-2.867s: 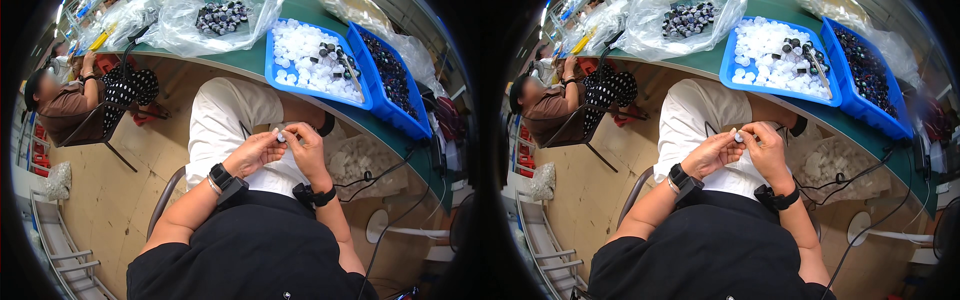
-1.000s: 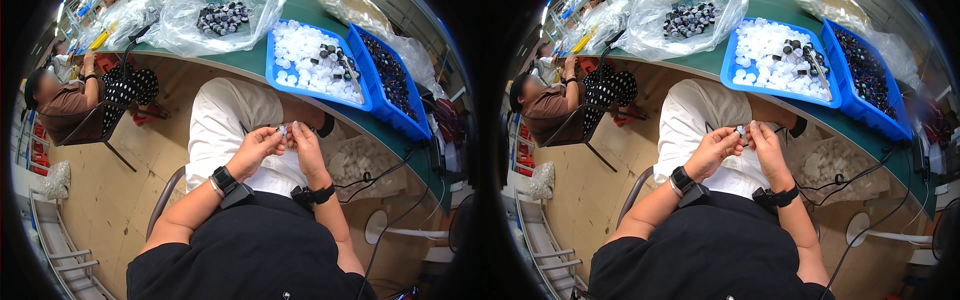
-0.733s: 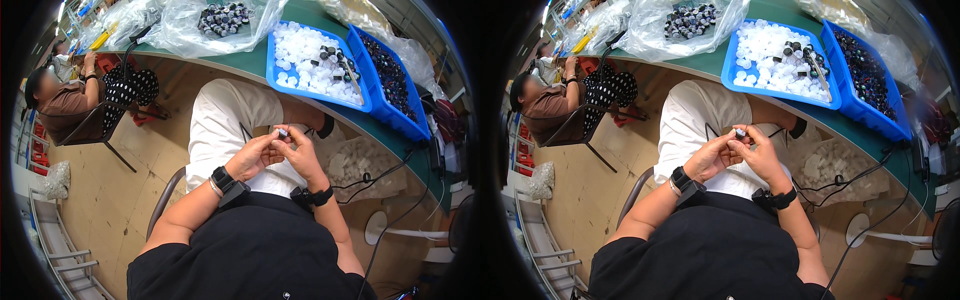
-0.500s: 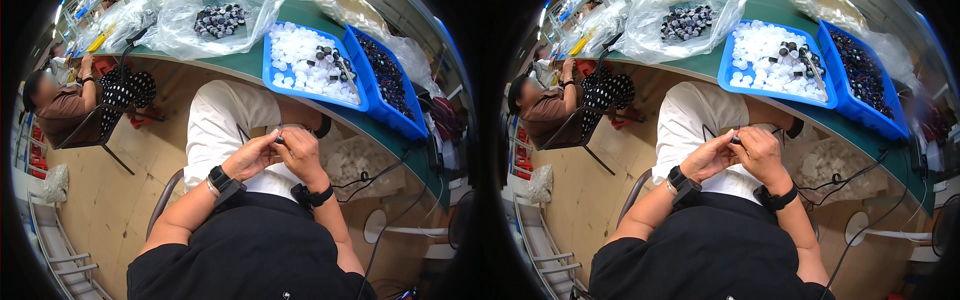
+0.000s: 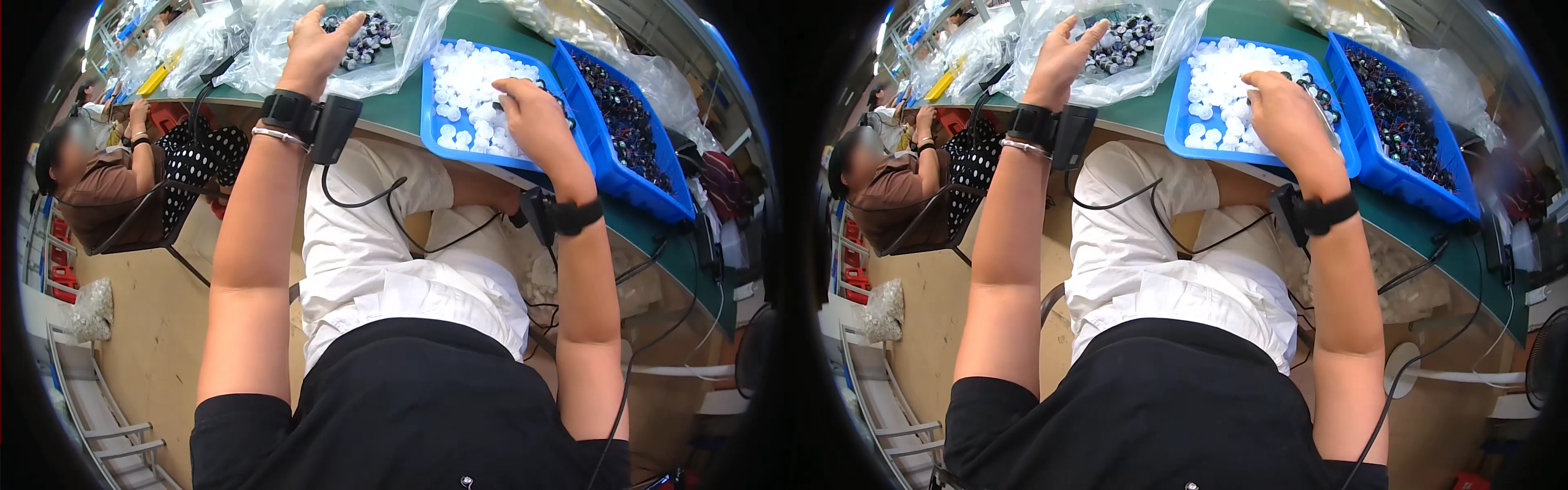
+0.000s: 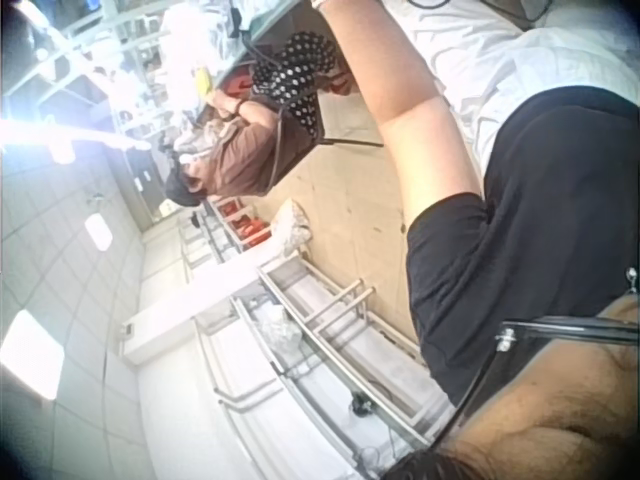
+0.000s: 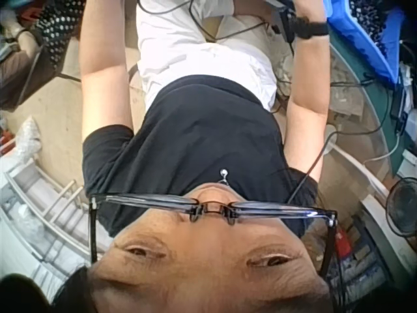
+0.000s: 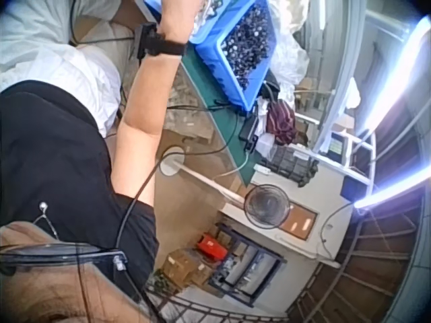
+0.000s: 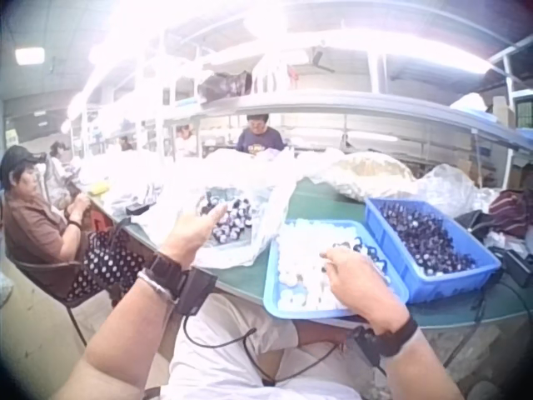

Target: The person repeatedly picks small white plastic caps and dark cylindrical components from blue trays, fits the components into the caps, and places the assembled units back into the trays. The process is continuous and repetitive, with the person handling items one at a time.

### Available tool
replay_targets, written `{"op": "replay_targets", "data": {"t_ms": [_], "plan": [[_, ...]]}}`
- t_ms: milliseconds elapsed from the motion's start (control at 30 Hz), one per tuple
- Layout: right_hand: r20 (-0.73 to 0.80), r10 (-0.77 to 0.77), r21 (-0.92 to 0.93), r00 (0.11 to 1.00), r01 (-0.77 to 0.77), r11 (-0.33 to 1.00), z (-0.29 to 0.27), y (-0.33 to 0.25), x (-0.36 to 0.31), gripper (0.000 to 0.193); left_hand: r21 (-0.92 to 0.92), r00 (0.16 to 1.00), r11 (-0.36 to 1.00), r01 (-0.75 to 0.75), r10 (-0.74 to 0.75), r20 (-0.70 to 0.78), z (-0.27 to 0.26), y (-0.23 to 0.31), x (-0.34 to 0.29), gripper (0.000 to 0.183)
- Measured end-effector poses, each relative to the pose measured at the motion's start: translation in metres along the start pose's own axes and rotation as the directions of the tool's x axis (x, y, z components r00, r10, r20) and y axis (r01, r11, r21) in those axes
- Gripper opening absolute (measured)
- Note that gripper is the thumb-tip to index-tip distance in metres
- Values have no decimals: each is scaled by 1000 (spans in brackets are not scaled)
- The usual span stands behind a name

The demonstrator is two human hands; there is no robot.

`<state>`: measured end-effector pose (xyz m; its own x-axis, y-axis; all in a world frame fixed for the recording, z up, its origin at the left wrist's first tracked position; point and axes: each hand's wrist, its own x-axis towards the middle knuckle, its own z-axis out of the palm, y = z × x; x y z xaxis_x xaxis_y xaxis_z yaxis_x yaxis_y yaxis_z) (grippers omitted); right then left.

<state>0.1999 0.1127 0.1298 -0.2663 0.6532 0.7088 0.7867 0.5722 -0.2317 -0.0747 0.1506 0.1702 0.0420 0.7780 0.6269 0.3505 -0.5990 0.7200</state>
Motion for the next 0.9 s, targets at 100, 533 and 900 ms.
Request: {"op": "replay_targets", "data": {"t_ms": [100,533,900], "plan": [[245,66,-185,967,-20,983,5,5,6,21,218,998,975,-51,54,-11,10,-23,7,38],[-9,174,-61,985,-174,983,6,6,-8,15,369,797,826,-426,149,585,90,-2,-42,25],[102,465,785,880,-358,506,-18,-13,-26,22,345,802,845,-408,151,578,95,-8,-39,22]]}}
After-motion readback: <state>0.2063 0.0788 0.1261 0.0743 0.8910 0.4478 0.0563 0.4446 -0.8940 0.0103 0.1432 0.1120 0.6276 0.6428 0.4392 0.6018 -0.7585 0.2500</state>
